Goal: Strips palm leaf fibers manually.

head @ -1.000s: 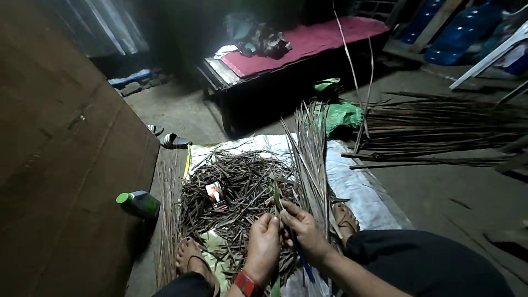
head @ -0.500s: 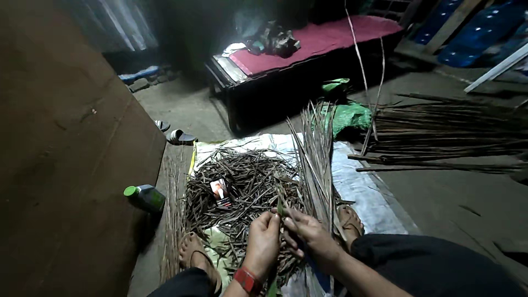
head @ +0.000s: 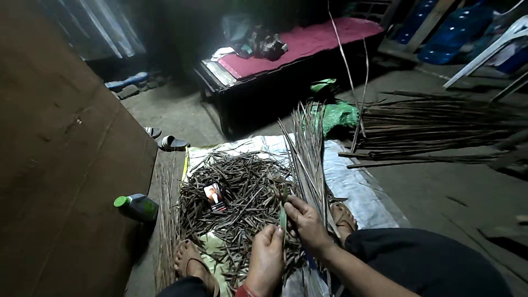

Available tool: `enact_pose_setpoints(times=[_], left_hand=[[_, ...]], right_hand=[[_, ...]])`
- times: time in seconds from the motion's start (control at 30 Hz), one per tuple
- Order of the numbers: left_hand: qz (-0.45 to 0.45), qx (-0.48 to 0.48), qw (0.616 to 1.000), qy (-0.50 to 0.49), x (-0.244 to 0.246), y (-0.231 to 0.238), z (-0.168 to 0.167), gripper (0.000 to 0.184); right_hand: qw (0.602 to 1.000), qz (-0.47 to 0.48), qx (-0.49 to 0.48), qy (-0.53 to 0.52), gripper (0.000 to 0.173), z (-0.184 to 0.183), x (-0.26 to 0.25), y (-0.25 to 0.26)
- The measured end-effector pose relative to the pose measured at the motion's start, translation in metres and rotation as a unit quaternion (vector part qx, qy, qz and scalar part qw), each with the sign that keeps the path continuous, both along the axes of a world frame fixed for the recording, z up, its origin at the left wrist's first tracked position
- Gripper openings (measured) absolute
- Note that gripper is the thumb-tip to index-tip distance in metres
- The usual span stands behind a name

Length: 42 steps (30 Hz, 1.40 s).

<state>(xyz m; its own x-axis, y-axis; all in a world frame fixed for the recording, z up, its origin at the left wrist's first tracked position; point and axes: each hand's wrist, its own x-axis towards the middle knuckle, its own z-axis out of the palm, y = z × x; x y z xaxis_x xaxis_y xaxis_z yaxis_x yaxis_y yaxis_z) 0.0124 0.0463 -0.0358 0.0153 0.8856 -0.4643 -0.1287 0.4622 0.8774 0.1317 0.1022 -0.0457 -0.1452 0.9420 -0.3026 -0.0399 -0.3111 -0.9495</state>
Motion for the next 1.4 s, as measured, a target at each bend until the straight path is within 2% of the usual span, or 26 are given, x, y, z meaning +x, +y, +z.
enact_pose_setpoints(times=[0.17,0.23,0.3,0.5,0.67,0.83,0.93,1.03,1.2,1.4], left_hand=[[-0.028,-0.008,1.000,-0.002,0.003,-0.008,0.003,0.026],[-0.031,-0.012,0.999,-0.001,0.004,-0.010,0.001,0.026],[-0.011,-0.019,1.000,0.010,0.000,-0.006,-0.001,0.027],[0.032,-0.028,0.999,0.027,-0.011,0.009,-0.002,0.027],[0.019,-0.006,1.000,0.023,0.003,0.005,-0.003,0.027],[-0.008,-0.016,1.000,0.003,0.009,-0.005,0.000,0.026],[-0.021,-0.024,0.999,-0.001,0.013,-0.012,-0.001,0.026],[0.004,-0.020,1.000,0.020,0.002,-0.004,-0.007,0.027],[0.035,-0.010,0.998,0.049,-0.009,0.009,-0.010,0.026],[0.026,-0.008,0.999,0.019,0.005,0.004,-0.004,0.028]], right_hand=[[0.998,-0.056,0.001,-0.019,0.033,-0.002,0.004,0.023],[0.996,-0.084,-0.022,0.005,0.035,-0.006,0.014,0.039],[0.998,-0.055,-0.035,0.021,0.038,-0.005,0.020,0.040],[0.992,0.080,-0.078,0.055,0.039,0.002,0.006,-0.008],[0.994,0.054,-0.079,0.061,0.033,0.000,0.002,-0.008],[1.000,-0.001,-0.013,-0.018,0.033,-0.002,0.001,0.002],[0.998,-0.040,-0.044,0.010,0.035,-0.008,0.015,0.027],[0.996,-0.003,-0.066,0.061,0.039,-0.006,0.020,0.026],[0.988,0.121,-0.083,0.042,0.039,0.001,0.003,-0.018],[0.998,0.056,-0.033,-0.001,0.032,-0.003,-0.003,-0.018]])
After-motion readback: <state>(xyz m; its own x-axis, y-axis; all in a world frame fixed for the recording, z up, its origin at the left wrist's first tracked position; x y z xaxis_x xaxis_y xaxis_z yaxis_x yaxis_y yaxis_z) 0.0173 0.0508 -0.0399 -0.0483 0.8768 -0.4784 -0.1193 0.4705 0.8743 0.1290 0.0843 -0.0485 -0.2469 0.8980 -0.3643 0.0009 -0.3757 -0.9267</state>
